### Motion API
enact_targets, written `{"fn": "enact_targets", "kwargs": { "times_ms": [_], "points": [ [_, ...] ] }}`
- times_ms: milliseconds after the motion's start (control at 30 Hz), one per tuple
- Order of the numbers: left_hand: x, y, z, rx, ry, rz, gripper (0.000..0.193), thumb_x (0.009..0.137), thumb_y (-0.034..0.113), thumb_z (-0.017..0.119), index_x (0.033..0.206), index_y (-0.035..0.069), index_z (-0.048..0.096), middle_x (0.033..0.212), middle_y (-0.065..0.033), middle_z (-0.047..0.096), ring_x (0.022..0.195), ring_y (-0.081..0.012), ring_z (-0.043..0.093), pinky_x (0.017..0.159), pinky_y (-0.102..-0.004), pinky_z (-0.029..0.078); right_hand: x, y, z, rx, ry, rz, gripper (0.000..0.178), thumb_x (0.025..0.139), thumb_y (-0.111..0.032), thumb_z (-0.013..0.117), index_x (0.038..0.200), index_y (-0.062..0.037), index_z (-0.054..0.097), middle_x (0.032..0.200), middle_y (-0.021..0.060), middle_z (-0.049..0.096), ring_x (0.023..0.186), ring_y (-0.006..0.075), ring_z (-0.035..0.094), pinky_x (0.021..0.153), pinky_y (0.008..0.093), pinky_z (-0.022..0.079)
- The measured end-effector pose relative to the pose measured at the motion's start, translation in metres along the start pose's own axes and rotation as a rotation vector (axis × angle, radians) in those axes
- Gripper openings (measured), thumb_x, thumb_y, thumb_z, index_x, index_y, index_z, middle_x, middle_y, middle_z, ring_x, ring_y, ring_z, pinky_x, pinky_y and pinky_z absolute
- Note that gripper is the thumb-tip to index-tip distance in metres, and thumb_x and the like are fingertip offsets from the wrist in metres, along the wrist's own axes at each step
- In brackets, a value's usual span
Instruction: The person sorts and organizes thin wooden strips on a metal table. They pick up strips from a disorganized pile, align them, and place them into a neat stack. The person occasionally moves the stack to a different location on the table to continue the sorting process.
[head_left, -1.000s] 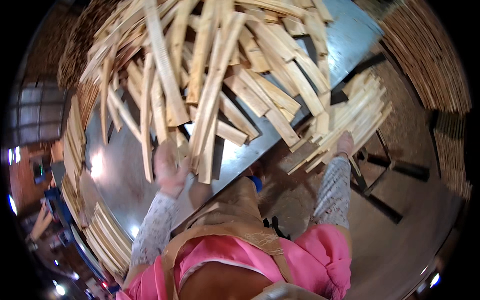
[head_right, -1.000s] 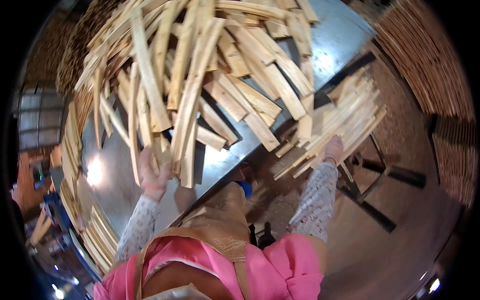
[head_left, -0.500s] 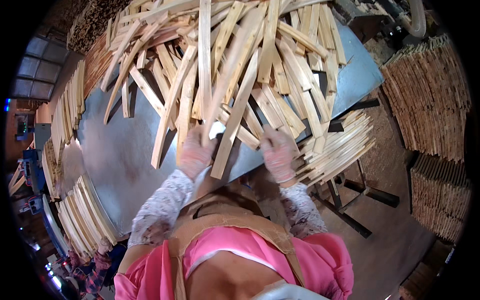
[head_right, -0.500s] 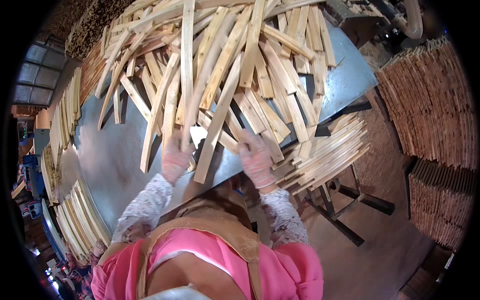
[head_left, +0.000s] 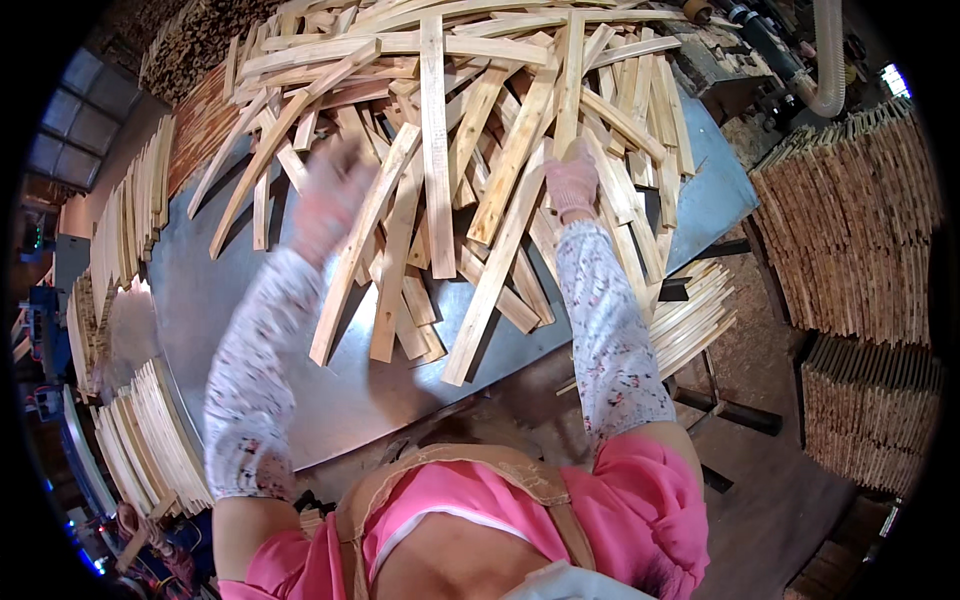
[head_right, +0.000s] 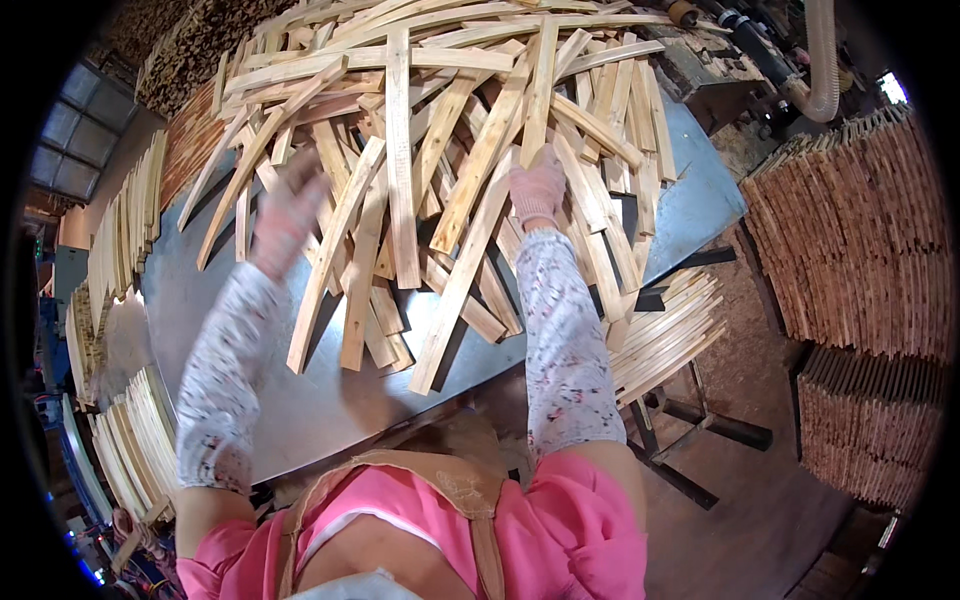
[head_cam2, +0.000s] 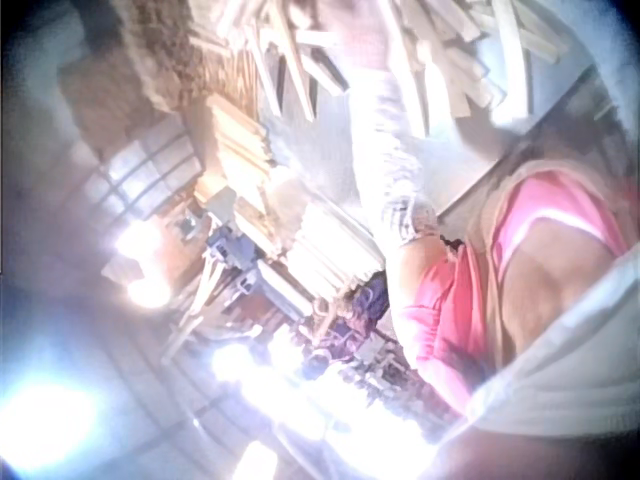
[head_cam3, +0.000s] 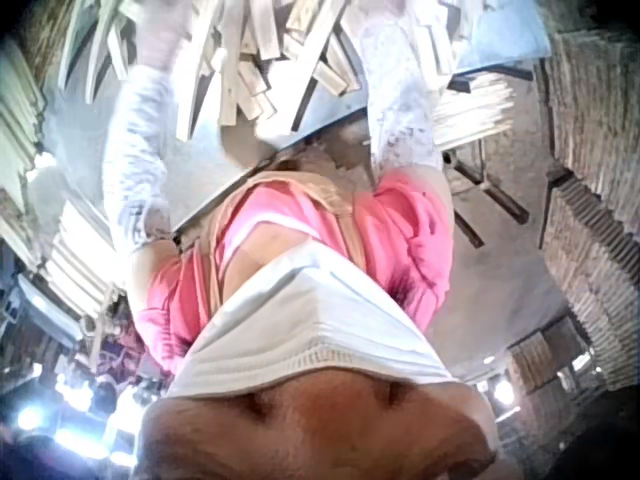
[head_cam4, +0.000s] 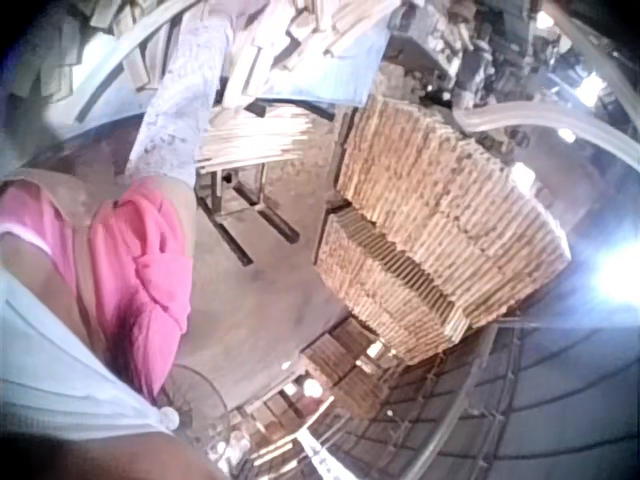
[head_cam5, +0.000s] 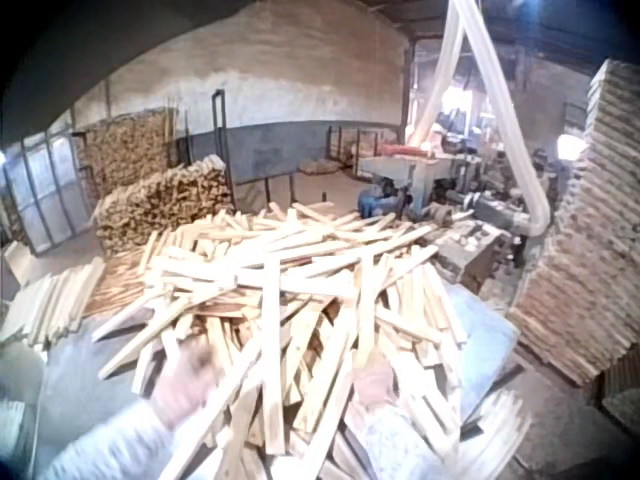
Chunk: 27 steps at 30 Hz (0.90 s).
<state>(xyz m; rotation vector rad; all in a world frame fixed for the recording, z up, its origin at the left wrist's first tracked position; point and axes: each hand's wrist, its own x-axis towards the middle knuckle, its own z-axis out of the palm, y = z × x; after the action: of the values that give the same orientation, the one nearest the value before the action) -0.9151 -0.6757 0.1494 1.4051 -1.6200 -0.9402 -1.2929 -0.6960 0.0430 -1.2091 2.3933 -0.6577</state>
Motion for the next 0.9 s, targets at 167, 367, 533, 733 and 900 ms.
{"fn": "enact_targets", "kwargs": {
  "times_ms": [167,367,533,733,900],
  "points": [
    [-0.111,-0.038,0.063,-0.337,-0.181,-0.393,0.068,0.103,0.032,0.073,0.155,-0.004,0.05,0.143,-0.0194,0.066,0.131,-0.0233,0.063,0.113,-0.0333,0.048,-0.161,-0.016,0.007,0.537,-0.032,-0.351,0.067,0.091,-0.013,0.075,0.151,0.0038,0.05,0.133,0.0278,0.064,0.129,0.0368,0.064,0.107,0.0412,0.055],
    [-0.132,-0.019,0.09,-0.441,-0.41,-0.555,0.063,0.102,0.032,0.066,0.151,-0.006,0.05,0.102,-0.0119,0.071,0.089,-0.0168,0.07,0.084,-0.0306,0.058,-0.154,-0.004,0.035,0.45,0.045,-0.612,0.061,0.094,-0.035,0.073,0.14,0.0043,0.062,0.114,0.0285,0.073,0.109,0.043,0.068,0.098,0.0506,0.054],
    [-0.172,-0.037,0.054,-0.372,-0.396,-0.541,0.064,0.097,0.026,0.064,0.151,-0.006,0.051,0.093,-0.0082,0.069,0.08,-0.0134,0.065,0.075,-0.0299,0.055,-0.005,-0.065,0.048,-0.136,0.046,0.038,0.1,0.089,-0.056,0.08,0.16,-0.0008,0.035,0.147,0.0269,0.058,0.133,0.0403,0.058,0.111,0.0504,0.047],
    [-0.259,-0.06,-0.016,-0.618,-0.152,-0.656,0.052,0.093,0.023,0.067,0.137,-0.005,0.06,0.102,-0.0063,0.068,0.087,-0.0151,0.064,0.081,-0.0309,0.053,0.023,-0.086,0.075,-0.228,0.04,0.011,0.093,0.082,-0.046,0.083,0.154,-0.004,0.042,0.138,0.0257,0.066,0.128,0.0399,0.066,0.107,0.0509,0.053],
    [-0.312,-0.072,-0.082,-0.592,-0.04,-0.583,0.063,0.097,0.032,0.069,0.147,-0.005,0.057,0.112,-0.0066,0.07,0.097,-0.0144,0.065,0.089,-0.0321,0.053,0.044,-0.011,0.038,0.157,0.052,-0.343,0.037,0.092,-0.031,0.072,0.107,0.0016,0.078,0.109,0.0238,0.078,0.103,0.0365,0.075,0.088,0.0483,0.059]
  ]
}}
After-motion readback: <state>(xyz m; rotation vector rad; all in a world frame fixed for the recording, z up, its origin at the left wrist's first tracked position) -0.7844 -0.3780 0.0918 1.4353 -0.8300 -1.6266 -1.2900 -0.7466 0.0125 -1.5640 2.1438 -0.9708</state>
